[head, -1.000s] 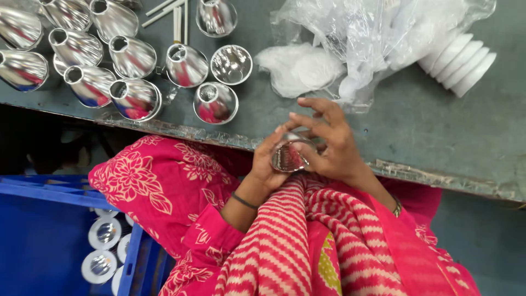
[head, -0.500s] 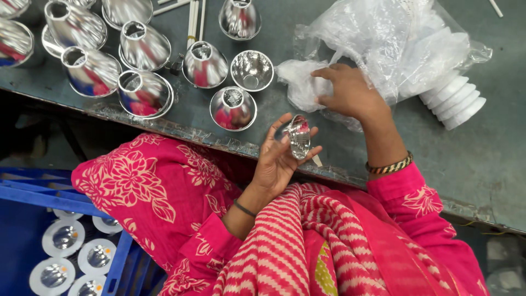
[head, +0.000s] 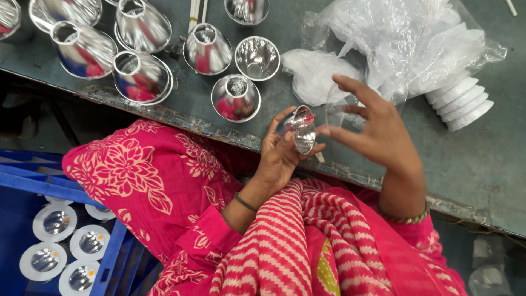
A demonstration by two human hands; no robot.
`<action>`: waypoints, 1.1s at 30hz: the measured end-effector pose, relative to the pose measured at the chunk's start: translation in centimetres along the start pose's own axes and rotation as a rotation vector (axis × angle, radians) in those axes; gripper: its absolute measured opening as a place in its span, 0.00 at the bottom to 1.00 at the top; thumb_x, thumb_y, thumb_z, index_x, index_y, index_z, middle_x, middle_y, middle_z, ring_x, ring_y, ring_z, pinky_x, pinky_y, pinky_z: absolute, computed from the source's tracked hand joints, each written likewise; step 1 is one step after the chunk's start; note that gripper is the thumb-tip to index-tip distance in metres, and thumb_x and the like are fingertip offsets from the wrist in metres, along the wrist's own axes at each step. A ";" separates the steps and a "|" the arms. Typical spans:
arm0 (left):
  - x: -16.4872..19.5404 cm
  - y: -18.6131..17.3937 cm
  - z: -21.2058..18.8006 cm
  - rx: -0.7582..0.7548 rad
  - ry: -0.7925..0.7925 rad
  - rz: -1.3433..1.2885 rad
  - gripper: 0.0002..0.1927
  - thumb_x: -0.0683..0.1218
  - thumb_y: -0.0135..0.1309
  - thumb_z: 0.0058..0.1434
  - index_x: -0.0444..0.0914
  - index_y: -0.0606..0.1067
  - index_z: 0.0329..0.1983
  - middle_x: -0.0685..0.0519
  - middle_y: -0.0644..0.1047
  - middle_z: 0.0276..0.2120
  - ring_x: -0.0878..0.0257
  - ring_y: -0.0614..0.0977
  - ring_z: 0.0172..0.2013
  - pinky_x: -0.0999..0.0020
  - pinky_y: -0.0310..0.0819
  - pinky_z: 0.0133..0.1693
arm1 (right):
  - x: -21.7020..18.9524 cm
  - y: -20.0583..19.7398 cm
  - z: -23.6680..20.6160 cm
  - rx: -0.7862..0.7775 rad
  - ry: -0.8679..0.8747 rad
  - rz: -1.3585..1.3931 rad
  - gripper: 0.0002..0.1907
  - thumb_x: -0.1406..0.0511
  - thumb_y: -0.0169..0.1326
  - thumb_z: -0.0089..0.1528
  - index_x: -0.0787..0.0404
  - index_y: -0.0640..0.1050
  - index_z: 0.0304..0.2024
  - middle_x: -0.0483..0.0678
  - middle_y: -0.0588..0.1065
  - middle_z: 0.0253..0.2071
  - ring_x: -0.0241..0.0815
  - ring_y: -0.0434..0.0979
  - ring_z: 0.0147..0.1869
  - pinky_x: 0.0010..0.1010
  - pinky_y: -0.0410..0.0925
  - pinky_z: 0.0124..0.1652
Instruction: The person wraps silver conical lamp reflectors in white foam and plastic sheets and places the wrapped pieces into a blue crate, working through the parts one at a time at a workbench.
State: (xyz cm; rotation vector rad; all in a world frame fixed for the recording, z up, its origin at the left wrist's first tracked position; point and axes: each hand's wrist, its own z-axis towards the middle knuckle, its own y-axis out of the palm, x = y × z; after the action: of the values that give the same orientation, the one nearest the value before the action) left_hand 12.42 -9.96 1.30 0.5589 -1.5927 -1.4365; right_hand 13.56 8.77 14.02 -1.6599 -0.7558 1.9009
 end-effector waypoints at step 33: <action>-2.7 0.3 -0.9 -0.082 -0.052 0.407 0.32 0.44 0.64 0.66 0.34 0.64 0.70 0.46 0.75 0.58 0.58 0.80 0.58 0.63 0.80 0.58 | 2.0 1.8 -9.2 0.127 -0.137 0.301 0.44 0.72 0.70 0.55 0.62 0.67 0.72 0.56 0.61 0.74 0.46 0.66 0.76 0.38 0.67 0.71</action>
State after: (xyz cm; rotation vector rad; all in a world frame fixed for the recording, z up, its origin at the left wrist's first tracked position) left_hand 14.55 -8.23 0.70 0.1367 -1.5712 -1.2070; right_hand 22.39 9.62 10.37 -1.6507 -0.4427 2.2384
